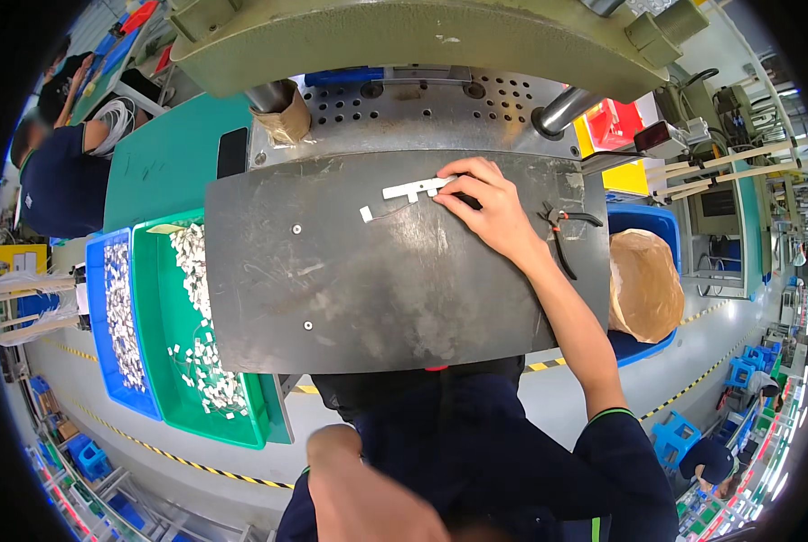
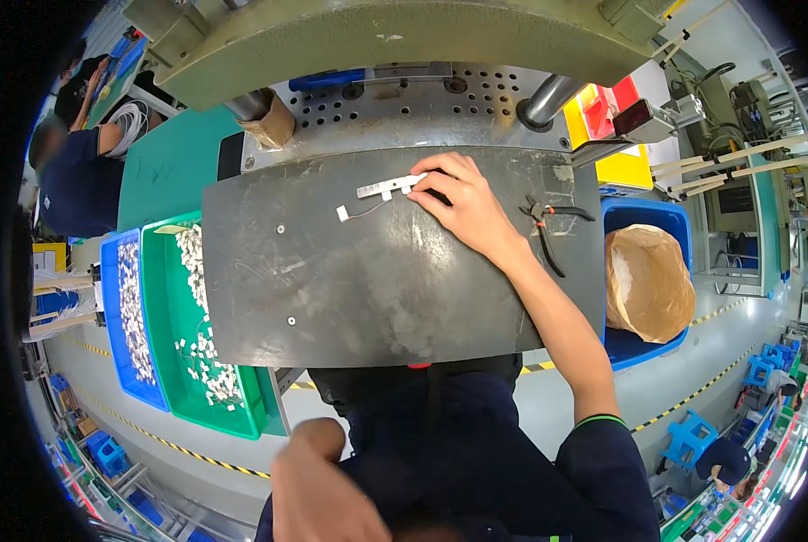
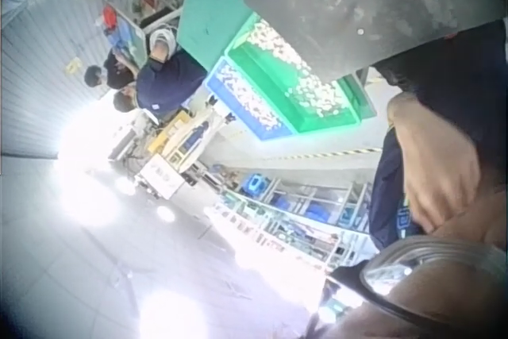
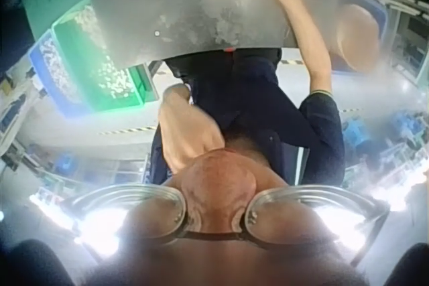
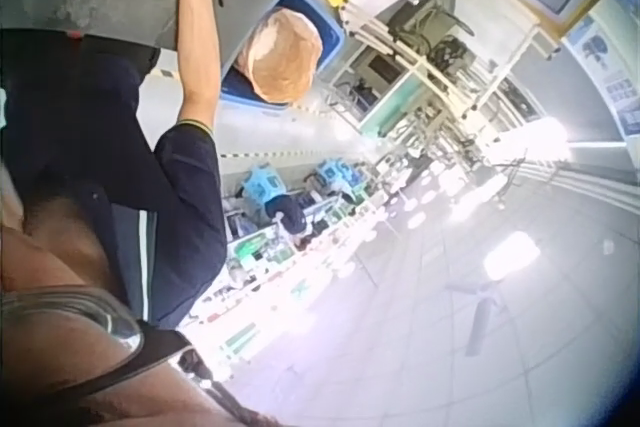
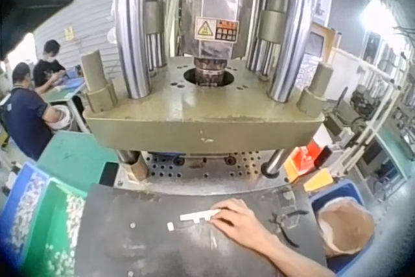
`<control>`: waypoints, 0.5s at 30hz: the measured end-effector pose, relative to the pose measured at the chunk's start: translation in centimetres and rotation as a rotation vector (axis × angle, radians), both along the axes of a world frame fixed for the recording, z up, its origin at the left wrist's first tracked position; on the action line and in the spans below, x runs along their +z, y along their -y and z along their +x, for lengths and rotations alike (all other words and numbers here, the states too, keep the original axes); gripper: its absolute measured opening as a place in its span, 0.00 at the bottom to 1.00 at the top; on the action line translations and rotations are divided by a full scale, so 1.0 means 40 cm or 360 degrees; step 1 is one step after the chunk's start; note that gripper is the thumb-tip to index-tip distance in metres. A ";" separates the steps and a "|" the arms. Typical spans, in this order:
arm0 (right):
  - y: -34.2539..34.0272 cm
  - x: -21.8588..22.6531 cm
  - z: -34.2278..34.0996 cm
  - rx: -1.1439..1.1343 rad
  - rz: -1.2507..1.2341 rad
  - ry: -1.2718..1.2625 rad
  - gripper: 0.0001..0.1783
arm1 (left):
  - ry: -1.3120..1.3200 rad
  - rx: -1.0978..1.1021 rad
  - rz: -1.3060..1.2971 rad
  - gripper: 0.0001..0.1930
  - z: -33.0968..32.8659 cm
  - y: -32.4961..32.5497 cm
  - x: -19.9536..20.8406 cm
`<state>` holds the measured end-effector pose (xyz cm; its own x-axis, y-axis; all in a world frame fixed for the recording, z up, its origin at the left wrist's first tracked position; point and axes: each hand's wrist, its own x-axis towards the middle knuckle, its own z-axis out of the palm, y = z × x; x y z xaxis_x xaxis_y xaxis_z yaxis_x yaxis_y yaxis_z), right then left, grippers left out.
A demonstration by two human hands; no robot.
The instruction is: The person assembles small electronic connectors, wires, and plastic components onto a metal housing using a manual press and pliers.
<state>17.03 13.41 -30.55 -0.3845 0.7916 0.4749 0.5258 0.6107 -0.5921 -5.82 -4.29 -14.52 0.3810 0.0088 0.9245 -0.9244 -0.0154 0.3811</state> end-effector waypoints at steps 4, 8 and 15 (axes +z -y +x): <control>-0.003 -0.008 0.007 -0.0011 0.0010 -0.0021 0.07 | 0.0308 0.0384 -0.0018 0.12 0.009 0.068 0.008; 0.007 -0.002 0.008 -0.0030 -0.0064 -0.0044 0.07 | 0.0599 0.0732 0.0018 0.17 0.023 0.106 0.015; 0.005 -0.014 0.011 0.0029 -0.0061 -0.0084 0.06 | 0.1011 0.0942 -0.0324 0.13 0.063 0.127 -0.003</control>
<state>17.49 13.22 -31.12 -0.3744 0.8026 0.4643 0.4822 0.5962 -0.6419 -3.31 -9.36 -14.62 -0.3218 0.2287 0.9188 -0.8241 -0.5454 -0.1529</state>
